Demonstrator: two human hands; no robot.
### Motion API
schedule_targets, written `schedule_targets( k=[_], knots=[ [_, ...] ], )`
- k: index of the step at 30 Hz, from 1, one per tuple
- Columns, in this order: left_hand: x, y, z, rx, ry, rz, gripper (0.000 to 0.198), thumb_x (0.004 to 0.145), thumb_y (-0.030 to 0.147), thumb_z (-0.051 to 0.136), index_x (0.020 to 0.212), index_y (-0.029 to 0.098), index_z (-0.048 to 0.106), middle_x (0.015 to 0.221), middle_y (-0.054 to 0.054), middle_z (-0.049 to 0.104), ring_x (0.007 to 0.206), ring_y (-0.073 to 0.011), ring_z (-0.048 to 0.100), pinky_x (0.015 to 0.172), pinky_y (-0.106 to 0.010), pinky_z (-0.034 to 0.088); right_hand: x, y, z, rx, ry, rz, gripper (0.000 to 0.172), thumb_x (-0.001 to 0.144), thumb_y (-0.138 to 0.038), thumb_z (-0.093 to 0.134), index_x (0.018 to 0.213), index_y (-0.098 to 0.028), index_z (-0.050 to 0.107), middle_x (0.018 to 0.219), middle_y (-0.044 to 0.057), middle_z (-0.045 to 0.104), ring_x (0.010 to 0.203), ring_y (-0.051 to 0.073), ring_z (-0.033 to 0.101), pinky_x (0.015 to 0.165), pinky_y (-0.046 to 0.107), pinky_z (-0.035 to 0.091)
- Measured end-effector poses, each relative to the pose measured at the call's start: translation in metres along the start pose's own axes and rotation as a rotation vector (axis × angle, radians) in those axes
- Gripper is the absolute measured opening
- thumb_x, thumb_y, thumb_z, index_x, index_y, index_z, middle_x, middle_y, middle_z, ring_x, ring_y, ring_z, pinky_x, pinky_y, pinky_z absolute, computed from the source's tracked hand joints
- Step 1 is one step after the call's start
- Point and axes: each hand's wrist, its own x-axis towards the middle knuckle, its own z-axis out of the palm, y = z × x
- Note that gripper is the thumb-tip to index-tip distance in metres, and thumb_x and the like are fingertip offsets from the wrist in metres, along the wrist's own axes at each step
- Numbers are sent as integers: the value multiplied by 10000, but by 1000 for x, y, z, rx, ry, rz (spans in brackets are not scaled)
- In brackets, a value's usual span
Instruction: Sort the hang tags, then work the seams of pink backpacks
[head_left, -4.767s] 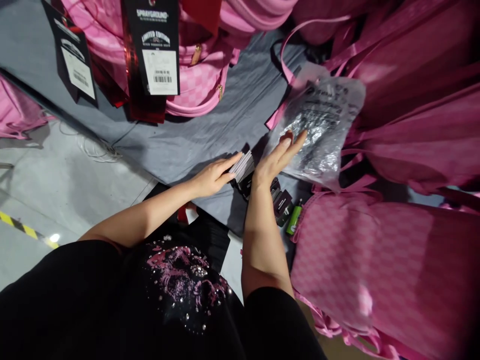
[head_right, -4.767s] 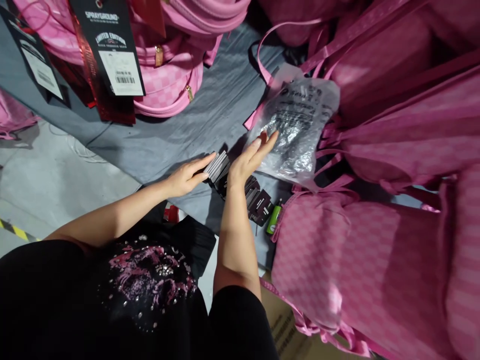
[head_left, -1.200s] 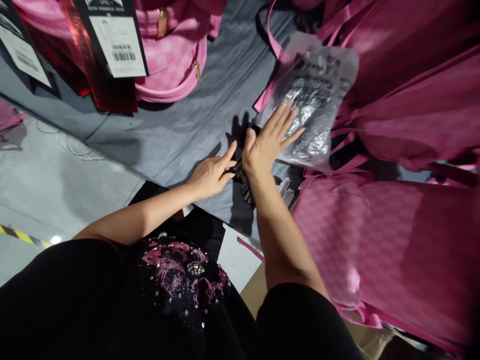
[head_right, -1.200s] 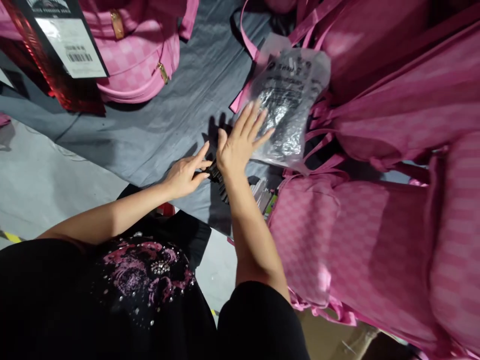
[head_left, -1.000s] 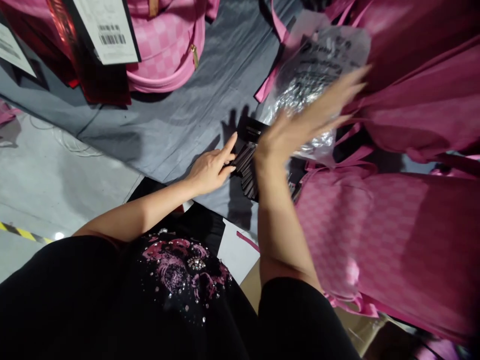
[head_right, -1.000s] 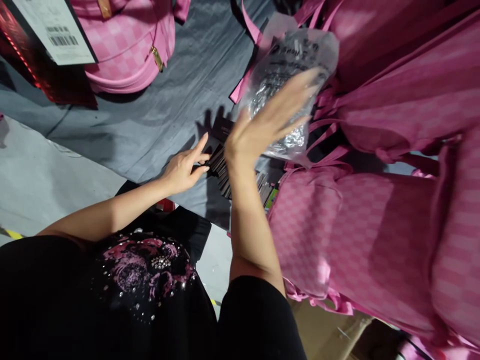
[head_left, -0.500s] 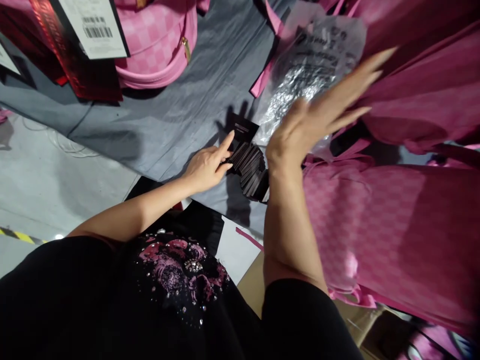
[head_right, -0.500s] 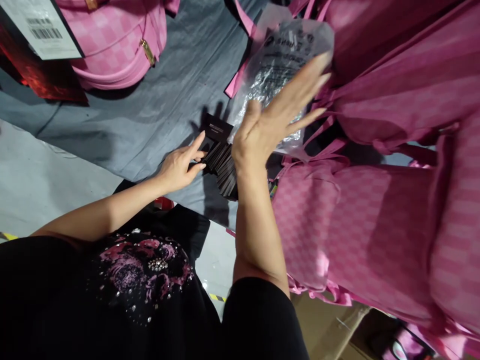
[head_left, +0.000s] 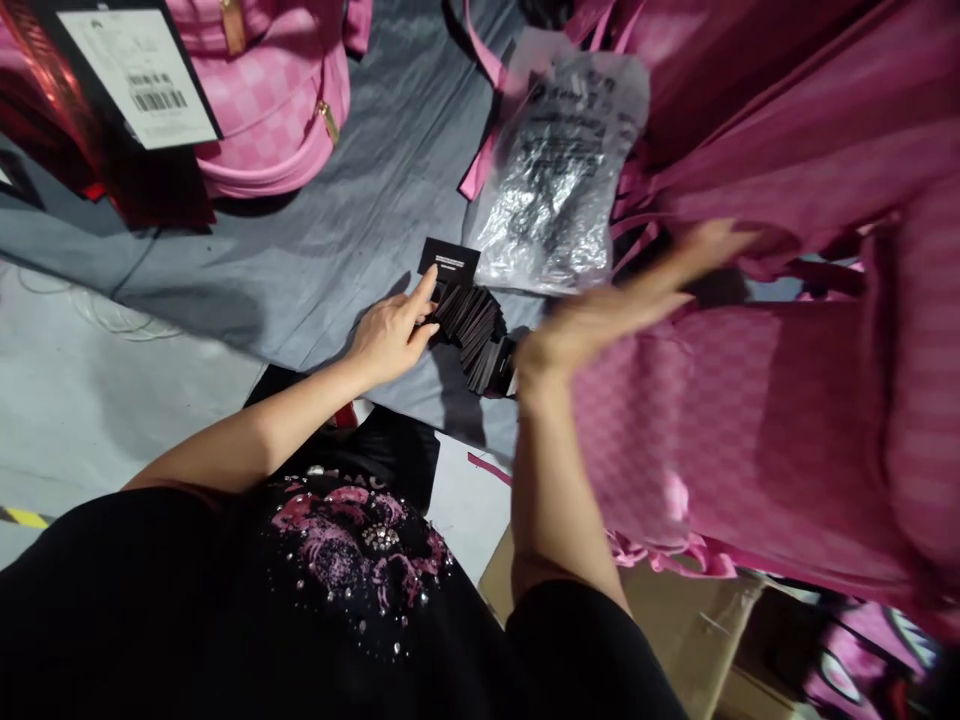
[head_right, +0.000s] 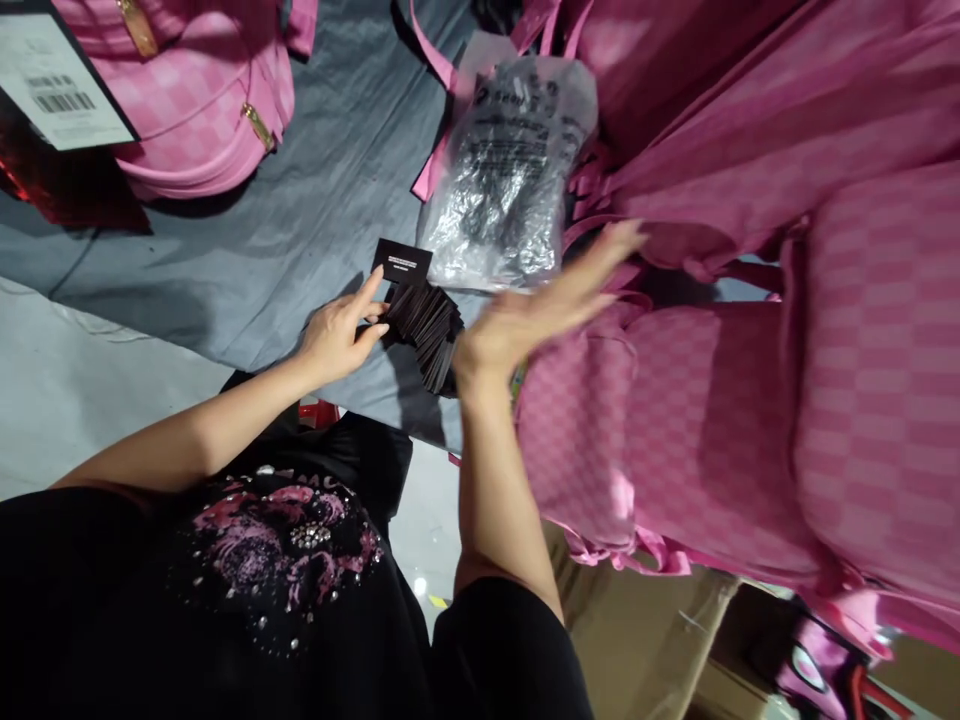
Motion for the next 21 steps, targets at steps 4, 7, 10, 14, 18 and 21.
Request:
schedule_targets(
  k=[4,7,10,14,18,21],
  knots=[
    [0,1,-2,25,1,5,728,934,197,568,1588,191,250,1212,-37,738,1104,-167,669,1007,-342,513,-13,-6,30,-133,4,64,773,1007,-561,153,1618,-89,107,1679,246,120,1577,386,38,1167,759,50],
    [0,7,-11,43,-53,-25,725,922,191,582,1580,193,278,1228,-37,731,1103,-166,669,1002,-334,514,-22,4,6,-82,166,96,735,1018,-521,111,1622,-141,-67,1683,229,106,1583,347,67,1175,740,70],
    [1,17,-22,177,-27,-33,591,953,232,552,1526,210,411,1256,-63,712,1119,-206,653,969,-363,519,-48,22,-32,-24,385,108,691,1017,-494,38,1604,-202,-183,1692,186,67,1586,353,63,1166,754,59],
    [5,31,-21,432,56,158,433,990,252,485,1414,215,565,1439,-105,590,1292,-295,538,1023,-458,451,-94,39,-42,17,434,164,688,1022,-485,75,1630,-182,-38,1683,193,143,1584,364,78,1181,739,54],
    [7,35,-1,517,-127,349,468,972,278,541,1428,169,541,1558,-136,469,1410,-339,433,1117,-523,359,-126,44,-12,50,366,246,681,1023,-456,154,1635,-176,51,1660,214,230,1575,370,135,1166,752,119],
    [3,33,8,564,-177,337,479,986,293,515,1444,152,522,1563,-154,457,1421,-360,421,1148,-573,310,-130,38,3,-5,286,223,665,1018,-439,215,1630,-188,149,1645,191,298,1568,377,158,1166,760,104]
  ],
)
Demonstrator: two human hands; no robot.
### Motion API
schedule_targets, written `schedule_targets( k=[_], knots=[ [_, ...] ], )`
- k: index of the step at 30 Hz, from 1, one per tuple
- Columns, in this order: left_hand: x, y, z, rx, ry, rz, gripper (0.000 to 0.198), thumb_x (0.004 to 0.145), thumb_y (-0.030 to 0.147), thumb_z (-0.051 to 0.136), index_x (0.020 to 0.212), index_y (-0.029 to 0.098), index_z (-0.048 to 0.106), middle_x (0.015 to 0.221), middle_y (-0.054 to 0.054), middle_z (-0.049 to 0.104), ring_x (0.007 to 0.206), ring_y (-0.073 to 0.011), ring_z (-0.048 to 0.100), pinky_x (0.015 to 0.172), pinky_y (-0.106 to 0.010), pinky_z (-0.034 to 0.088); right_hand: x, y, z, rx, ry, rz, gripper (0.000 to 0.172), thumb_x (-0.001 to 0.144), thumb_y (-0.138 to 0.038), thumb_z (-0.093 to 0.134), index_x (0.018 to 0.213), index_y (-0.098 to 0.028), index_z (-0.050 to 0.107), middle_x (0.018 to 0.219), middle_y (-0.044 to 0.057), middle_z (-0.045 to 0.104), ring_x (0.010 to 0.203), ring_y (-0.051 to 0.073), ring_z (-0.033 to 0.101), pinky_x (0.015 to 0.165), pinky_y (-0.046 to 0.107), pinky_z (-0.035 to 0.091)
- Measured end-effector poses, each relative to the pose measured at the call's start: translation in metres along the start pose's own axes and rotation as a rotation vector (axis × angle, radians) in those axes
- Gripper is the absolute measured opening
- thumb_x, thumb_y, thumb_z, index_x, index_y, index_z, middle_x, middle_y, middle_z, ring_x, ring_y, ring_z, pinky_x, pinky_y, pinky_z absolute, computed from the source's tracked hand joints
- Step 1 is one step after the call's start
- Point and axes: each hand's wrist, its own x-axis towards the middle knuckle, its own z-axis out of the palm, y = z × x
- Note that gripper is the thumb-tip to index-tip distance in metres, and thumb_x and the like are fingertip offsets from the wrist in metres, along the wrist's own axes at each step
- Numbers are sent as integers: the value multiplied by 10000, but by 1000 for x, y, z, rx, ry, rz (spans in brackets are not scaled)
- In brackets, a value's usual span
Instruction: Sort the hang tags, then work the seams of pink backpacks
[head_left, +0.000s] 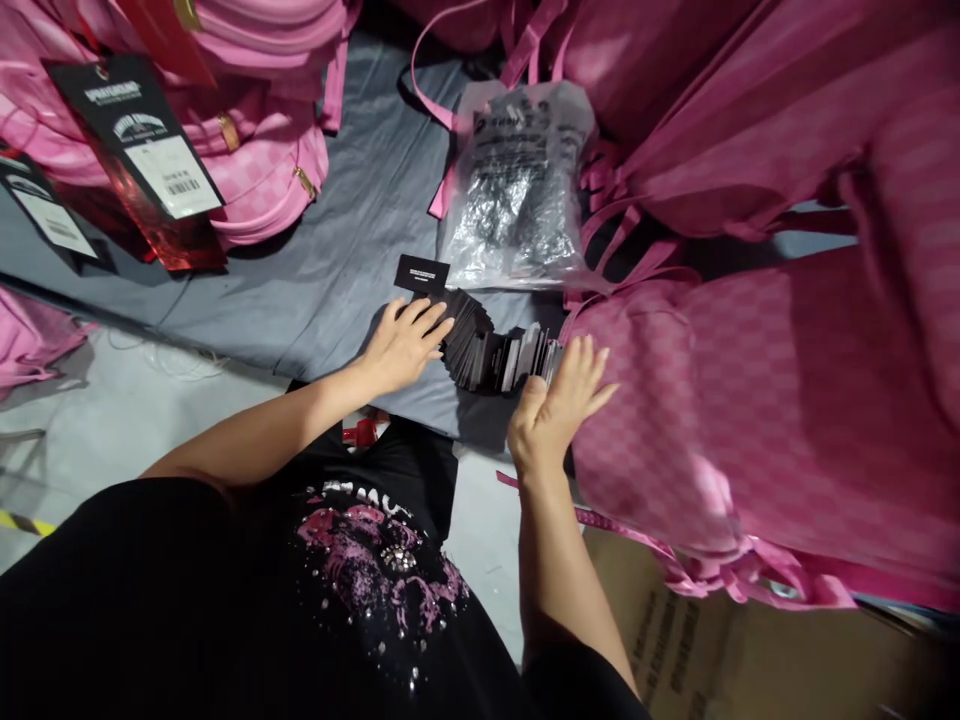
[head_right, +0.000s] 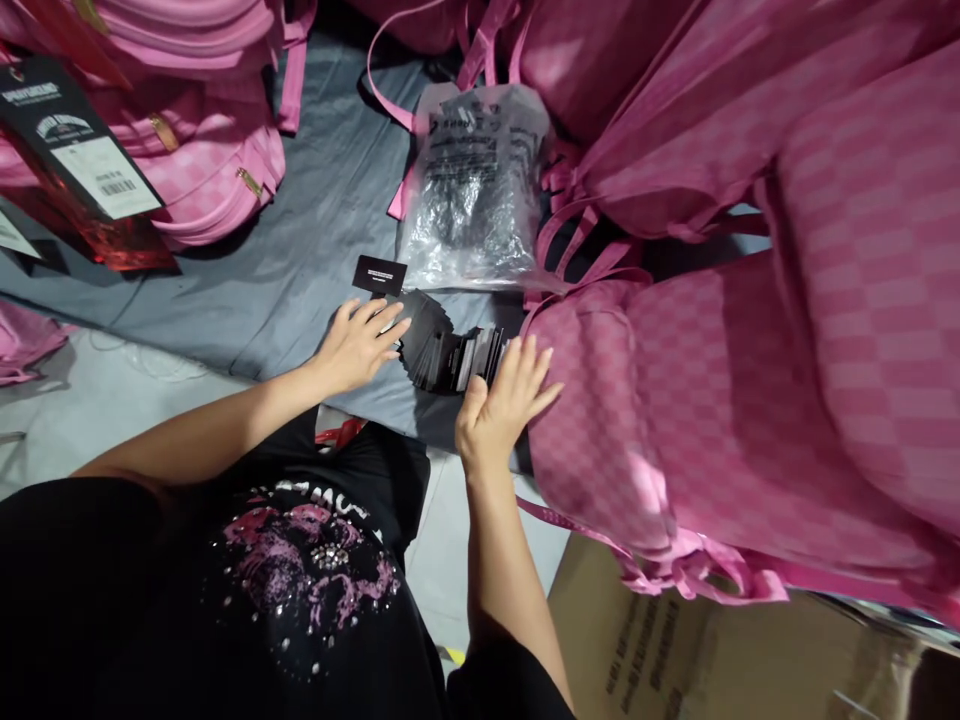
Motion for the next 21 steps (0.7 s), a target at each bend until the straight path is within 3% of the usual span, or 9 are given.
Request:
schedule_targets(
  k=[3,6,8,12,16,18,21],
  knots=[
    [-6,4,0,30,-7,-33,495,992,295,495,1457,125,507,1556,-180,457,1417,-367,424,1158,-576,297,6,-21,10,-73,-154,-57,636,1019,-436,274,1612,-210,244,1630,156,356,1555,378,195,1170,766,73],
    [-12,10,-3,32,-14,-79,516,981,296,515,1467,124,495,1548,-193,459,1423,-366,415,1160,-568,304,16,-46,21,-129,-318,-141,577,1021,-449,343,1569,-272,364,1654,133,319,1552,394,191,1161,773,97],
    [-16,14,-6,25,-22,-91,516,974,301,528,1461,132,503,1529,-195,479,1407,-367,430,1157,-576,308,21,-55,25,-149,-359,-180,539,1018,-463,371,1525,-295,444,1670,134,279,1552,410,182,1155,773,113],
    [-16,3,-16,-21,45,-85,488,972,372,541,1408,152,559,1549,-185,457,1398,-358,444,1163,-553,317,17,-39,11,-96,-219,-70,589,1024,-449,313,1572,-236,343,1679,167,230,1559,363,199,1178,729,159],
    [5,-27,-26,-70,139,-237,641,987,451,491,1525,114,401,1623,-192,340,1480,-353,350,1197,-522,295,-4,0,-9,-15,47,202,674,1007,-440,264,1585,-94,253,1596,261,357,1502,341,338,1155,628,327],
    [18,-39,-28,-67,92,-312,684,989,451,474,1547,77,348,1620,-211,337,1494,-362,327,1192,-526,305,-14,8,-9,-36,36,297,665,1002,-435,262,1553,-65,312,1506,282,474,1432,358,429,1127,644,347],
    [28,-41,-32,44,22,-319,600,989,486,447,1434,89,511,1524,-218,481,1420,-385,422,1177,-569,295,-20,1,0,-143,-66,286,660,1000,-477,309,1531,-90,360,1510,260,481,1425,396,406,1133,744,216]
  ],
)
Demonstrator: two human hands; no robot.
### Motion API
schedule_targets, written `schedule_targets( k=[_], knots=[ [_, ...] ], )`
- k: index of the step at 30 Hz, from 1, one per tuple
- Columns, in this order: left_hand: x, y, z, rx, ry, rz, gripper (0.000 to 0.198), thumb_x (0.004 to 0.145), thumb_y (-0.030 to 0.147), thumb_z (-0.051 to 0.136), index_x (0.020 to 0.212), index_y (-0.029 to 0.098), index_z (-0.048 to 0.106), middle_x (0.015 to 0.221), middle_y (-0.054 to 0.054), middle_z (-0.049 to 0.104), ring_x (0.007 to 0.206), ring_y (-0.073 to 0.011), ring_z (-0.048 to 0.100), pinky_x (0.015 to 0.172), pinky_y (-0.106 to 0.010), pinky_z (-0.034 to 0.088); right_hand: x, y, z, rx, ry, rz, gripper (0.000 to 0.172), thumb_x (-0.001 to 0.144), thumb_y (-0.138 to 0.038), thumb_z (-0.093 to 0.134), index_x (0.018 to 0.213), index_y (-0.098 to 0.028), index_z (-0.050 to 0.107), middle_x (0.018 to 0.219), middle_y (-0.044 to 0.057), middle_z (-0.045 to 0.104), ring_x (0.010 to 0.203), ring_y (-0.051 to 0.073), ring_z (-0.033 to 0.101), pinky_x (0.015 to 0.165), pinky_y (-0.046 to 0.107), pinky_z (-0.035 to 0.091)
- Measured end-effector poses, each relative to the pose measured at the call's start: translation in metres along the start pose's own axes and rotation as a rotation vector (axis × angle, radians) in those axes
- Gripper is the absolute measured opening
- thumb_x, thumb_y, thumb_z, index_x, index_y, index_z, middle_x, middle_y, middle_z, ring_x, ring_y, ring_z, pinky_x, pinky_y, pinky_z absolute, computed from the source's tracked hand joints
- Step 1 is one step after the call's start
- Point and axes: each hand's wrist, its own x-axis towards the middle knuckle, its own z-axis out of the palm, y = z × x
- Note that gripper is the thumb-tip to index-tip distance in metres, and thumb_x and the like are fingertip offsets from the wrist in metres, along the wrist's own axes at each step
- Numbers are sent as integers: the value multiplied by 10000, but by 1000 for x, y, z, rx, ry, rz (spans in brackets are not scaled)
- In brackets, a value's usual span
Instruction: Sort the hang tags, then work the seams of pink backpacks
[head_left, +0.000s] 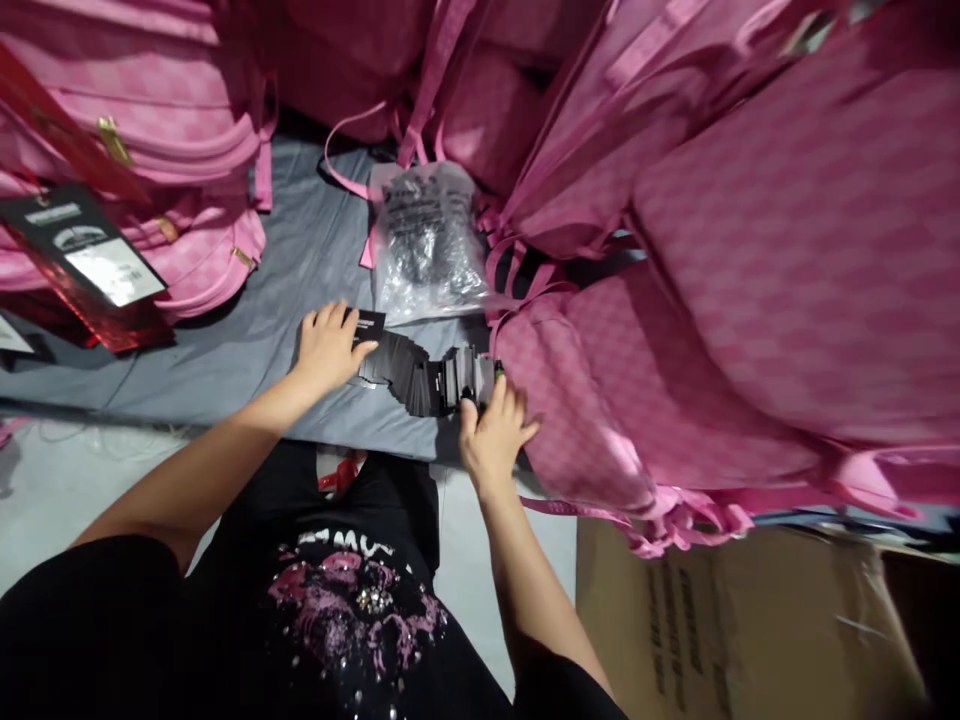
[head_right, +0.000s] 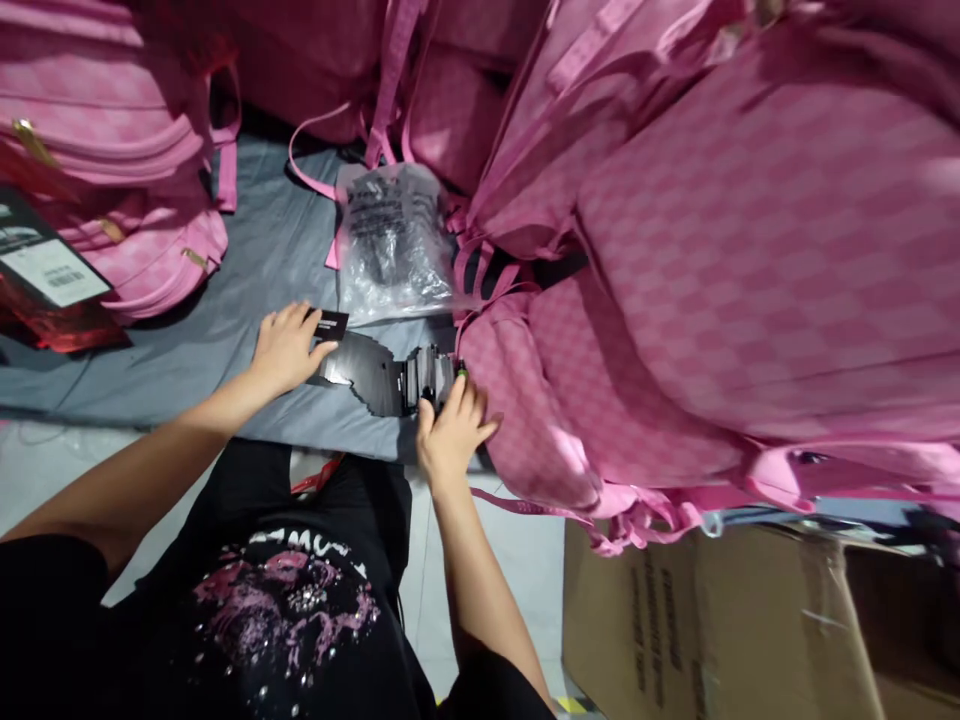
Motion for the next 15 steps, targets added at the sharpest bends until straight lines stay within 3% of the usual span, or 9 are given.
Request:
schedule_targets(
  k=[3,8,12,15],
  knots=[
    [0,10,-10,127,78,-2,570,964,503,486,1368,110,564,1407,-226,586,1315,-401,506,1139,-608,309,0,-17,7,-61,33,-79,686,993,-529,359,1514,-84,387,1561,272,408,1439,430,348,1115,773,184],
    [30,51,-14,59,175,175,734,911,402,615,1535,114,360,1564,-246,408,1422,-391,416,1133,-539,370,3,-21,4,14,65,-82,701,959,-558,461,1454,-62,481,1403,292,542,1198,424,514,966,605,451],
    [74,89,4,19,120,302,897,856,360,711,1598,171,243,1665,-231,200,1531,-418,240,1174,-551,327,3,-14,3,86,28,-83,644,979,-474,460,1465,-51,467,1378,276,558,1169,371,538,975,535,502],
    [94,91,14,59,4,262,689,942,252,545,1577,144,300,1633,-207,310,1521,-358,300,1171,-506,343,7,-11,9,126,27,-81,596,986,-422,466,1462,-63,474,1456,269,510,1258,366,515,1049,533,481]
  ],
)
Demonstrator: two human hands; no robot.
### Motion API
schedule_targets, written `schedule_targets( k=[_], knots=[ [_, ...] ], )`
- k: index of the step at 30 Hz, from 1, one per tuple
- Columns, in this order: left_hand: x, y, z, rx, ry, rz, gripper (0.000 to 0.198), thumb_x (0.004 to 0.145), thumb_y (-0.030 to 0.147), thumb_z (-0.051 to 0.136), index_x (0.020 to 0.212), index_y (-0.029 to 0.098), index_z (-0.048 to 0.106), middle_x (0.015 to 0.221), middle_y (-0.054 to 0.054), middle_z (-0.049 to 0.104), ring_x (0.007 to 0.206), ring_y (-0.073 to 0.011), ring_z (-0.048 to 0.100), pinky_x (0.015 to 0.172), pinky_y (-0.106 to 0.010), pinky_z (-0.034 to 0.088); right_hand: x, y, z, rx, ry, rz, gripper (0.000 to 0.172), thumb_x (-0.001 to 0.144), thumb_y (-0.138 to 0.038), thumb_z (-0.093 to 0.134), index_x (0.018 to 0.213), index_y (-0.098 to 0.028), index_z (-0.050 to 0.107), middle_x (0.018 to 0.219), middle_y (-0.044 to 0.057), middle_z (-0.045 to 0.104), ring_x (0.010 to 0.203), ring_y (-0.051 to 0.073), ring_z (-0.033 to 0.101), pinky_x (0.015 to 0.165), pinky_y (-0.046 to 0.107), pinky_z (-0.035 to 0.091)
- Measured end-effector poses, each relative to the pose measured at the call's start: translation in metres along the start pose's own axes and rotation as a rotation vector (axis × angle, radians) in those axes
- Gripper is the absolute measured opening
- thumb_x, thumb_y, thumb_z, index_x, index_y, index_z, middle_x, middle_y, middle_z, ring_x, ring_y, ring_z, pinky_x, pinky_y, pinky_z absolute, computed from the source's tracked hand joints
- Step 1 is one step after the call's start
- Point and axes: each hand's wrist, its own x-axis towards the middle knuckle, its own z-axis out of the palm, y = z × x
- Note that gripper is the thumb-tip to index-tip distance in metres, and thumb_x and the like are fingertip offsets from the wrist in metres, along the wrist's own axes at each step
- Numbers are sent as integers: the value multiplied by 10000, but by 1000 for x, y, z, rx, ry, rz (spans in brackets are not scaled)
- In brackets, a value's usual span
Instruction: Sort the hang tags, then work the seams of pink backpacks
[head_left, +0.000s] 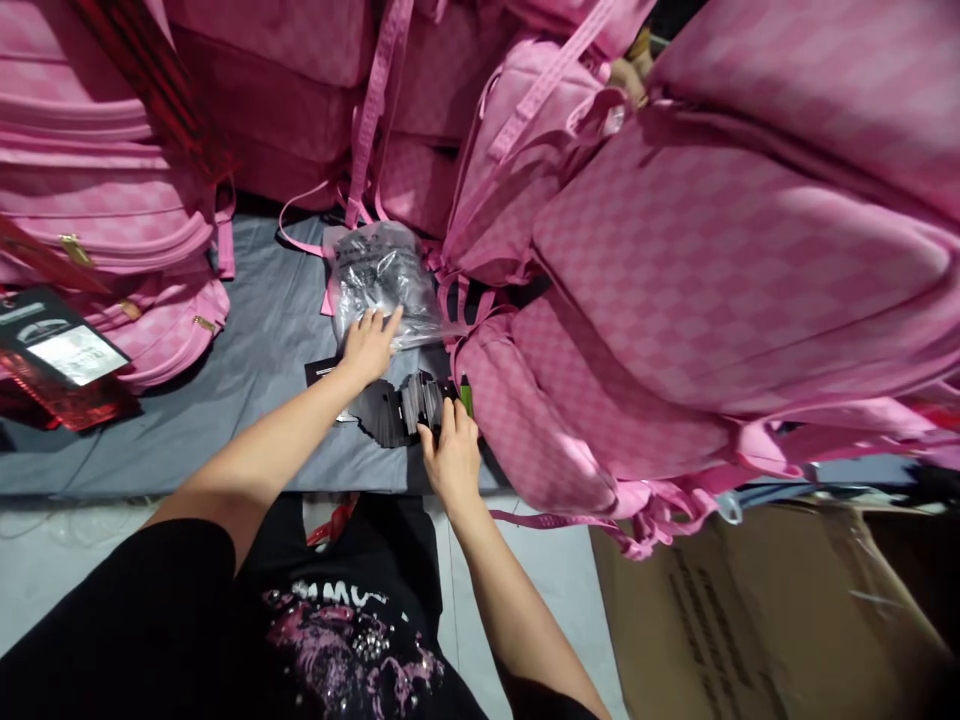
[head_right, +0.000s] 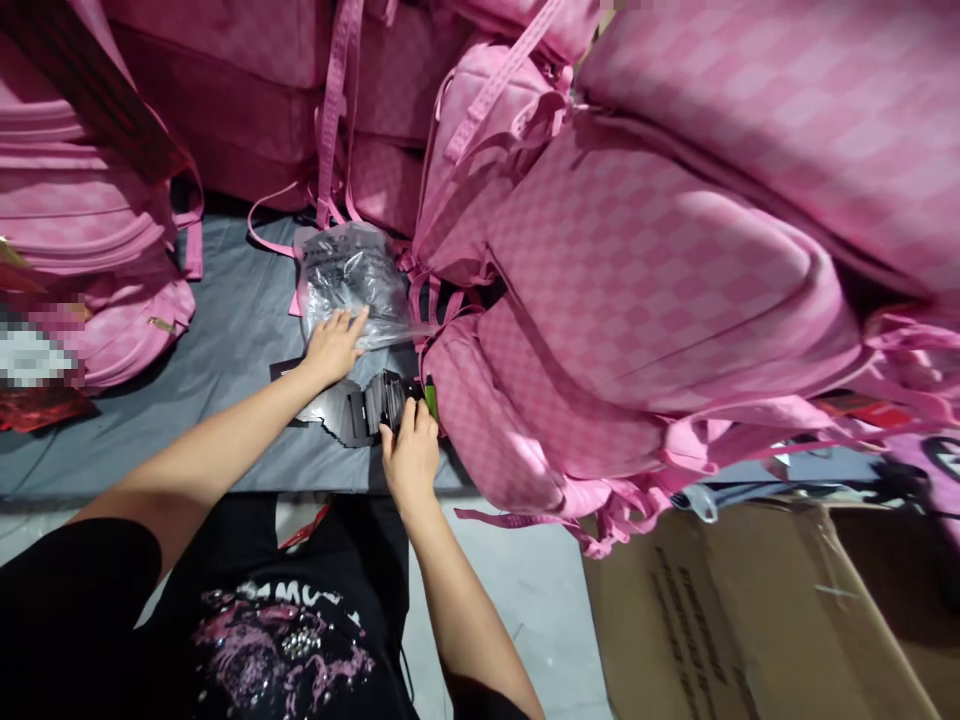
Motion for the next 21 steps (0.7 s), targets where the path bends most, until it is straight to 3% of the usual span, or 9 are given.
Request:
schedule_targets(
  k=[2,5,9,14,19,21],
  knots=[
    [-2,-15,0,26,-54,-42,530,963,163,401,1488,107,443,1536,-195,477,1446,-307,434,1117,-452,404,5,2,4,48,-14,-22,576,981,-394,480,1455,-67,478,1460,273,510,1297,365,503,1079,547,463],
    [-24,-45,-11,80,-102,-127,419,941,124,348,1238,96,642,1260,-207,684,1197,-300,643,966,-412,479,15,6,7,137,-40,-92,559,961,-359,526,1441,-74,490,1430,262,545,1319,355,498,1107,555,445],
    [-60,-68,-36,143,-148,-245,357,940,181,385,1068,110,711,985,-207,751,929,-323,726,803,-405,494,26,12,8,211,-90,-205,602,918,-370,606,1420,-50,511,1411,247,567,1341,363,490,1146,547,416],
    [-71,-56,-55,143,-35,-224,392,1002,368,392,1069,164,720,1085,-156,746,1070,-314,691,933,-415,460,38,16,9,259,-181,-155,646,886,-380,651,1445,-101,487,1508,247,481,1416,365,453,1151,547,418],
    [-56,-41,-63,-79,230,-190,328,995,287,426,1136,207,711,1212,-68,724,1158,-246,649,945,-350,461,50,10,0,213,-260,-185,630,918,-321,558,1474,-57,423,1420,245,574,1316,341,566,1106,493,475],
    [-52,-42,-66,-148,282,-201,307,983,295,470,1150,219,715,1225,-50,725,1156,-245,646,947,-350,465,53,4,-4,116,-264,-169,609,925,-239,481,1491,-31,393,1383,257,599,1246,342,610,1045,483,514]
  ],
)
